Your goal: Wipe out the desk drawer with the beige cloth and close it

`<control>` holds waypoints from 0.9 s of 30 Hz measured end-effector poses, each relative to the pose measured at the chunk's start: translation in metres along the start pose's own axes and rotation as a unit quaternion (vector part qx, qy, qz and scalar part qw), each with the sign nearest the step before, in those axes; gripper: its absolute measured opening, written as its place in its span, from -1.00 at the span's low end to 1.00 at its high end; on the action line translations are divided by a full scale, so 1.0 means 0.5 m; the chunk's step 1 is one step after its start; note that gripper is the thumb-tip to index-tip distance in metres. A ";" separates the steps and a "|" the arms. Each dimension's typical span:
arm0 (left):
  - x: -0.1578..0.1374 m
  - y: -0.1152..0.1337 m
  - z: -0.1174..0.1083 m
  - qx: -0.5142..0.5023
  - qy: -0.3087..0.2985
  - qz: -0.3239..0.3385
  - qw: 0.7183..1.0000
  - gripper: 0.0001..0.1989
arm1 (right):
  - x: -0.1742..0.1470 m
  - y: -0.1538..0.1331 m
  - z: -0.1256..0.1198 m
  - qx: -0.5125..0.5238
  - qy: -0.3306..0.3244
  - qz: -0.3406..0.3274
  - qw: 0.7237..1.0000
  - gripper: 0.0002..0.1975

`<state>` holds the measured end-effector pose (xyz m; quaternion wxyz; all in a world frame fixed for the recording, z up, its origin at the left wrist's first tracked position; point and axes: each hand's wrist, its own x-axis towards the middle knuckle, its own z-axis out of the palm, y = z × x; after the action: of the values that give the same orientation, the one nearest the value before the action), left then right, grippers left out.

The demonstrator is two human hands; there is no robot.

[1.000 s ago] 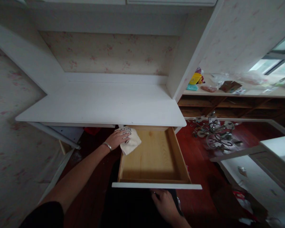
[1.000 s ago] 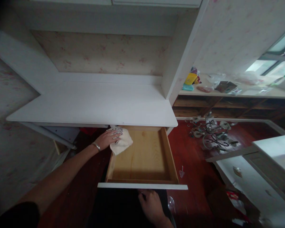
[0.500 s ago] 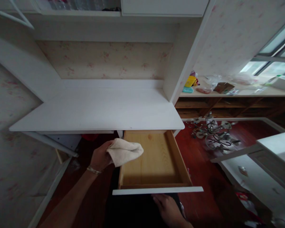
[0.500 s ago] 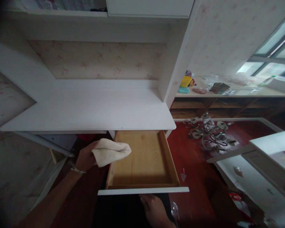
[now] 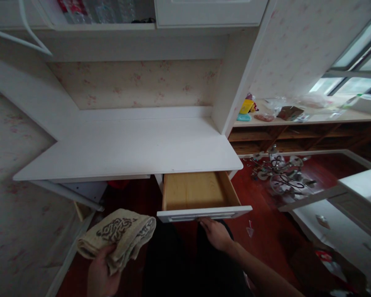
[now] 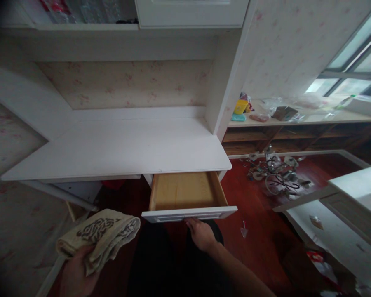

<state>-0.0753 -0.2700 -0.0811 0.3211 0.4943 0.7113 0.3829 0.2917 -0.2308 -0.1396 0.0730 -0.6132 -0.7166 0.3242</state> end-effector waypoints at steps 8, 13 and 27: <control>-0.077 0.067 0.141 -0.460 0.090 -0.366 0.804 -0.59 | 0.137 -0.003 -0.058 -0.070 -0.009 0.027 0.997 -0.61; -0.093 0.081 0.194 -0.488 0.058 -0.377 0.785 -0.59 | 0.205 -0.004 -0.080 -0.087 0.024 0.047 0.995 -0.61; -0.035 0.116 0.261 -0.534 -0.012 -0.382 0.754 -0.63 | 0.309 -0.011 -0.136 -0.083 -0.003 0.033 0.996 -0.50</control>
<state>0.0654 -0.2442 -0.0953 0.6606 -0.0658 0.5169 0.5404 0.2848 -0.0624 -0.1287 0.0091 -0.6392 -0.7208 0.2680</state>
